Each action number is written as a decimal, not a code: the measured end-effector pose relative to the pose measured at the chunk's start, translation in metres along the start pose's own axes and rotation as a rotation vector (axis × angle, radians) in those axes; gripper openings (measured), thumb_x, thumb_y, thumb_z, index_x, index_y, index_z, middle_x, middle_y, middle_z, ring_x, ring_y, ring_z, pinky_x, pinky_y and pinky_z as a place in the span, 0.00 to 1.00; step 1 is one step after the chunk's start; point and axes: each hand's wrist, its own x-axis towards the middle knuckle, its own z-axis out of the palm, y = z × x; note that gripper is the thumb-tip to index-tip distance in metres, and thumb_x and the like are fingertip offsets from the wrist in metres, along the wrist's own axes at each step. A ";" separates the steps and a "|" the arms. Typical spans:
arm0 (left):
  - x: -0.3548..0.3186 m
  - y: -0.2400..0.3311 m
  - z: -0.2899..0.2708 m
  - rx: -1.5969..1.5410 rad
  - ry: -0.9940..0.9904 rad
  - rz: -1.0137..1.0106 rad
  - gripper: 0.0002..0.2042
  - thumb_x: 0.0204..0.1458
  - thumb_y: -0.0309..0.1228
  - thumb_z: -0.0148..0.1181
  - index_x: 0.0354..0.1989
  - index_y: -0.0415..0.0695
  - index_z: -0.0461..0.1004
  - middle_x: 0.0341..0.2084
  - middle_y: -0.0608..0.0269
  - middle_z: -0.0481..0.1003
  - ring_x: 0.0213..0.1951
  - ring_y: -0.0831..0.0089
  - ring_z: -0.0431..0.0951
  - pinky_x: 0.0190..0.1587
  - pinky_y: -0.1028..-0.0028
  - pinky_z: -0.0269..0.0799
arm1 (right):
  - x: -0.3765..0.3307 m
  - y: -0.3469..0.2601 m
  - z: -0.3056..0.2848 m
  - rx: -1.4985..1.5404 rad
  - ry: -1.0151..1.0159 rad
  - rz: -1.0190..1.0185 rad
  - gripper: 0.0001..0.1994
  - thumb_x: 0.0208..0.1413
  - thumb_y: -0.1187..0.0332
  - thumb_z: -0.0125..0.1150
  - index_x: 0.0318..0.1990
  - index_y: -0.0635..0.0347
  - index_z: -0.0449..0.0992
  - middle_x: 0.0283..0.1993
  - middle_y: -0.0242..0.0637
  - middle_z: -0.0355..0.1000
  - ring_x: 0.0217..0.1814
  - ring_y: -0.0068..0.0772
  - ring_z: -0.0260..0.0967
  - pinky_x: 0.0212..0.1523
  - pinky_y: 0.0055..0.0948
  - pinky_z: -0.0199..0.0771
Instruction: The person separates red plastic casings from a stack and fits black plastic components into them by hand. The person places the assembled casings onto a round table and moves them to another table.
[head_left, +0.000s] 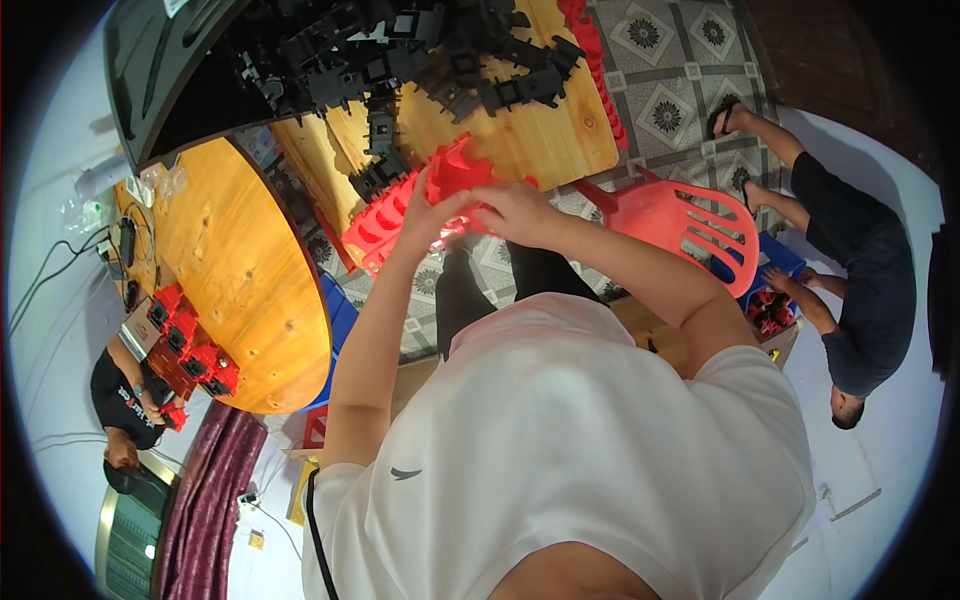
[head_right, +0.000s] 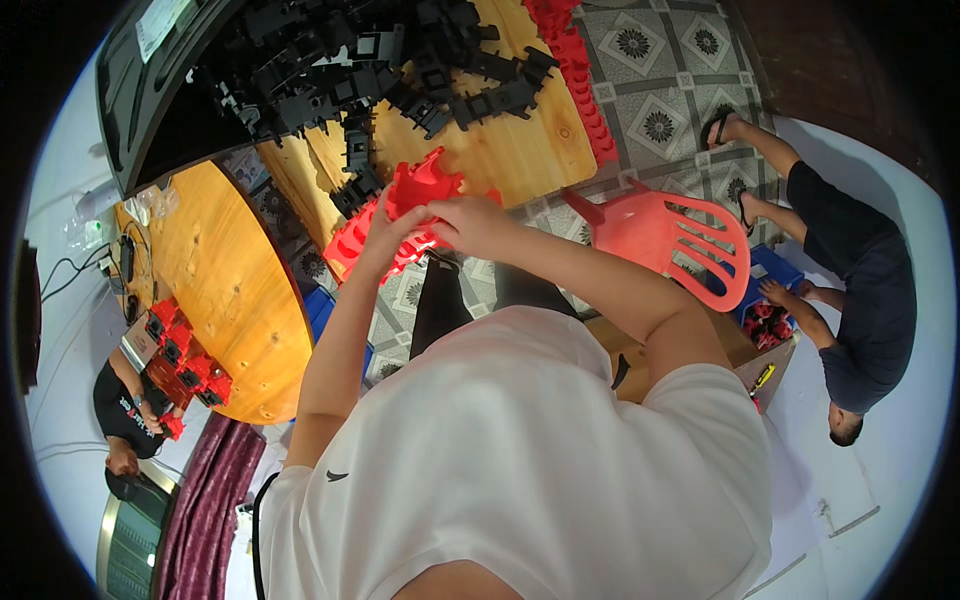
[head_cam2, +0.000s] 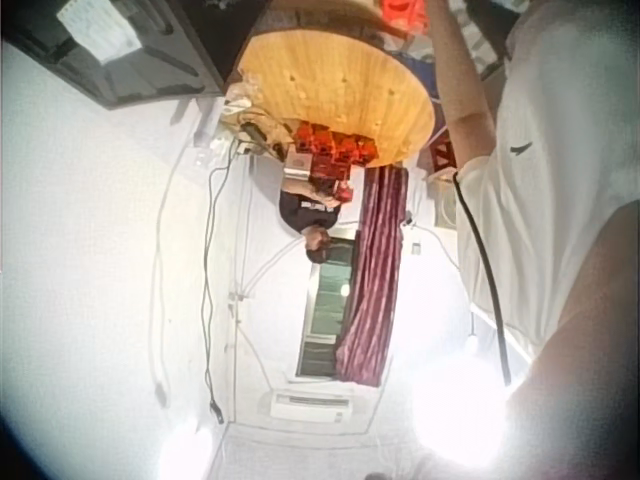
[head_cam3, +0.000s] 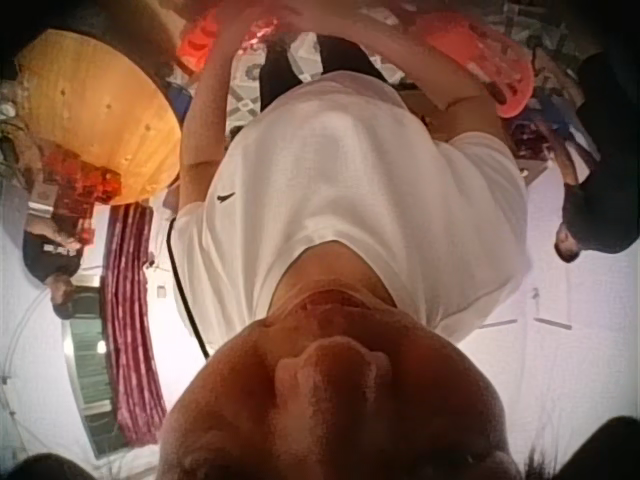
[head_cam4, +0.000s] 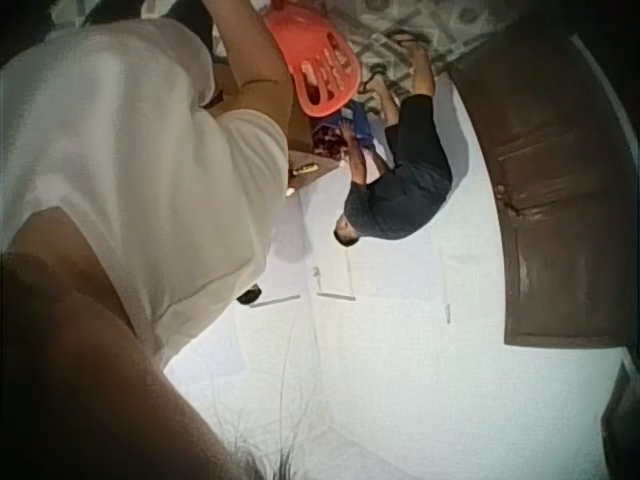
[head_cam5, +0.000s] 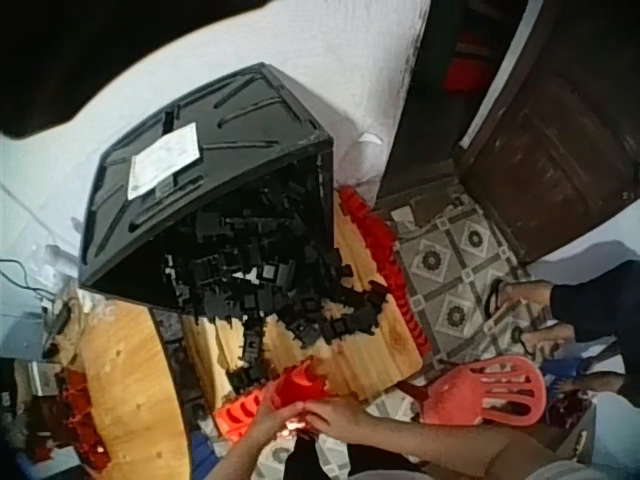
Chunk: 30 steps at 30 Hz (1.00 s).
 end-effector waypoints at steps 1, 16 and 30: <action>-0.005 0.001 -0.009 -0.008 0.009 0.002 0.39 0.44 0.34 0.64 0.61 0.39 0.47 0.47 0.58 0.68 0.40 0.69 0.75 0.35 0.77 0.73 | 0.007 -0.003 0.000 -0.002 -0.011 -0.006 0.09 0.49 0.65 0.53 0.37 0.57 0.71 0.29 0.42 0.72 0.32 0.40 0.71 0.32 0.36 0.69; -0.113 -0.018 -0.058 -0.663 0.216 0.102 0.23 0.50 0.28 0.56 0.55 0.43 0.60 0.50 0.62 0.67 0.52 0.68 0.67 0.55 0.63 0.62 | 0.100 0.151 -0.029 -1.128 -0.059 -0.062 0.21 0.44 0.68 0.57 0.49 0.57 0.66 0.46 0.45 0.62 0.54 0.46 0.57 0.51 0.42 0.56; -0.123 -0.001 -0.086 -0.746 -0.050 -0.050 0.23 0.56 0.44 0.45 0.53 0.40 0.64 0.49 0.58 0.69 0.48 0.69 0.71 0.51 0.69 0.67 | 0.064 -0.039 -0.059 0.408 -0.241 0.227 0.27 0.40 0.67 0.65 0.52 0.59 0.67 0.48 0.40 0.67 0.50 0.25 0.64 0.48 0.26 0.64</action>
